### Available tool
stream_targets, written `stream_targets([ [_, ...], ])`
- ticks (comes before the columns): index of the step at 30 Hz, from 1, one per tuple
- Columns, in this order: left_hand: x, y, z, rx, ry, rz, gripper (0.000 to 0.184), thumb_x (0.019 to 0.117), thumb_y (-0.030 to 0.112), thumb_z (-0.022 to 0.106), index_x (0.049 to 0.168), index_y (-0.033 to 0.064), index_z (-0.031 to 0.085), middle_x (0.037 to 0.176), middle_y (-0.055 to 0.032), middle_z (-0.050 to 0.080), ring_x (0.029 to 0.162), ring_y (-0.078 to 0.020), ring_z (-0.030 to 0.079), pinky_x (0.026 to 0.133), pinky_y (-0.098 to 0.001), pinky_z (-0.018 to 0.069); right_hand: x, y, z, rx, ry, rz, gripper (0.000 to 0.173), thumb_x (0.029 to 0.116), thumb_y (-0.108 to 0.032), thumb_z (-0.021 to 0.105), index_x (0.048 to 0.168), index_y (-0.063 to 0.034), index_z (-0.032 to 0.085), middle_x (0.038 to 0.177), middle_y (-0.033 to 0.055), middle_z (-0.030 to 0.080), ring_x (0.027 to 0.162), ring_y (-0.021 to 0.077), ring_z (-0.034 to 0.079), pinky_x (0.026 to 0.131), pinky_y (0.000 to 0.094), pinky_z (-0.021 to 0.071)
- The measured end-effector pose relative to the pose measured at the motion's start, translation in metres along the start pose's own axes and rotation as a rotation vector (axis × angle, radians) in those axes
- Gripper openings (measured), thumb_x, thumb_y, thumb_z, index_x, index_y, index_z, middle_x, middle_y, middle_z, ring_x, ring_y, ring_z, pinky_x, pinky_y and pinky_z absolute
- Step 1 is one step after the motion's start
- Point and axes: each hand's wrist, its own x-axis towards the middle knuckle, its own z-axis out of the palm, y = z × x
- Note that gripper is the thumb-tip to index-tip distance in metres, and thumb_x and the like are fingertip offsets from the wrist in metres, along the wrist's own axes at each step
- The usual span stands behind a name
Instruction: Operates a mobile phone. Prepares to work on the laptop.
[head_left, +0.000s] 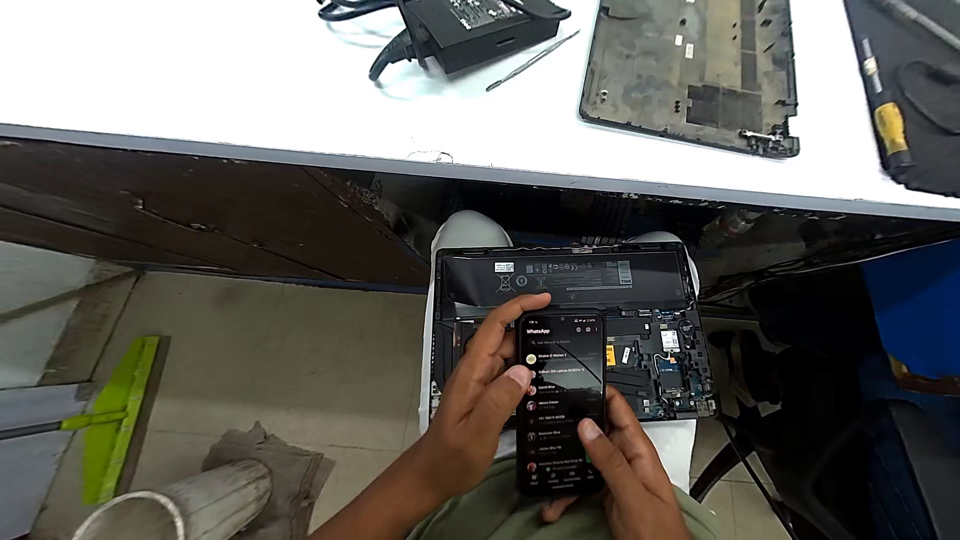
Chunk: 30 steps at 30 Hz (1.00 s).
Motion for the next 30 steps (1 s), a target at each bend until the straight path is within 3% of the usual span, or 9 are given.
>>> stream_targets([
  [3,0.000,0.000,0.000,0.004,-0.004,-0.005,0.056,0.1030,0.027,0.041,0.157,0.0174,0.035,0.133,-0.0155,0.060,0.112,-0.0280,0.066,0.089,-0.0412,0.0599,0.000,0.000,0.000,-0.002,-0.003,0.006,0.034,0.1093,-0.007,0.040,0.141,0.0027,0.033,0.121,0.0215,0.062,0.096,0.0354,0.073,0.059,0.0490,0.0656],
  [4,0.000,0.000,-0.001,0.003,-0.004,-0.005,0.056,0.1029,0.027,0.041,0.158,0.0173,0.035,0.133,-0.0156,0.060,0.112,-0.0279,0.066,0.089,-0.0411,0.0599,-0.001,0.000,-0.001,-0.005,-0.013,0.007,0.039,0.1048,0.001,0.042,0.142,0.0030,0.031,0.123,0.0214,0.062,0.098,0.0357,0.072,0.059,0.0496,0.0656],
  [6,-0.001,-0.001,-0.002,0.006,-0.010,0.001,0.056,0.1033,0.027,0.040,0.158,0.0173,0.033,0.134,-0.0160,0.059,0.113,-0.0284,0.065,0.089,-0.0416,0.0599,-0.002,-0.002,0.001,-0.023,-0.027,0.019,0.060,0.0867,0.016,0.045,0.142,0.0028,0.027,0.126,0.0200,0.062,0.103,0.0351,0.071,0.063,0.0504,0.0655],
  [8,-0.002,-0.001,-0.002,0.021,0.000,0.006,0.056,0.1038,0.028,0.039,0.158,0.0178,0.033,0.134,-0.0149,0.060,0.112,-0.0272,0.065,0.087,-0.0401,0.0598,-0.003,-0.002,0.002,-0.014,-0.052,0.017,0.071,0.0789,0.021,0.047,0.144,0.0035,0.024,0.129,0.0201,0.060,0.107,0.0358,0.070,0.066,0.0522,0.0654],
  [13,-0.001,0.000,-0.003,0.017,0.002,0.019,0.055,0.1040,0.026,0.039,0.158,0.0172,0.033,0.131,-0.0145,0.060,0.110,-0.0256,0.066,0.086,-0.0392,0.0601,-0.003,0.001,0.001,-0.035,-0.083,-0.008,0.077,0.0773,0.020,0.053,0.145,0.0028,0.021,0.131,0.0203,0.058,0.108,0.0365,0.069,0.068,0.0526,0.0658],
  [16,-0.001,0.000,-0.003,0.037,0.002,0.009,0.056,0.1034,0.028,0.039,0.158,0.0178,0.033,0.132,-0.0144,0.061,0.110,-0.0264,0.066,0.085,-0.0402,0.0606,-0.001,0.005,0.002,-0.138,-0.069,-0.044,0.086,0.0794,0.012,0.071,0.147,0.0013,0.019,0.129,0.0205,0.059,0.105,0.0356,0.070,0.072,0.0500,0.0668],
  [19,-0.001,0.000,-0.003,0.032,-0.007,0.008,0.057,0.1030,0.028,0.040,0.159,0.0169,0.032,0.132,-0.0145,0.060,0.111,-0.0269,0.066,0.085,-0.0403,0.0608,0.002,0.011,0.002,-0.268,-0.034,-0.089,0.100,0.0747,0.000,0.087,0.149,0.0007,0.020,0.128,0.0187,0.061,0.107,0.0315,0.070,0.084,0.0470,0.0660],
  [25,0.000,0.001,-0.003,0.008,-0.010,0.000,0.057,0.1035,0.028,0.039,0.159,0.0177,0.031,0.132,-0.0161,0.061,0.110,-0.0289,0.067,0.085,-0.0415,0.0613,0.004,0.010,0.001,-0.271,-0.062,-0.105,0.107,0.0724,-0.001,0.090,0.150,0.0020,0.017,0.131,0.0202,0.059,0.113,0.0315,0.068,0.094,0.0474,0.0630],
  [30,0.000,0.002,-0.004,-0.004,-0.012,0.000,0.057,0.1037,0.028,0.039,0.159,0.0167,0.031,0.133,-0.0164,0.060,0.112,-0.0296,0.066,0.086,-0.0420,0.0610,0.006,0.009,0.001,-0.269,-0.064,-0.102,0.106,0.0726,-0.002,0.090,0.150,0.0022,0.018,0.130,0.0201,0.059,0.112,0.0314,0.068,0.093,0.0469,0.0633],
])
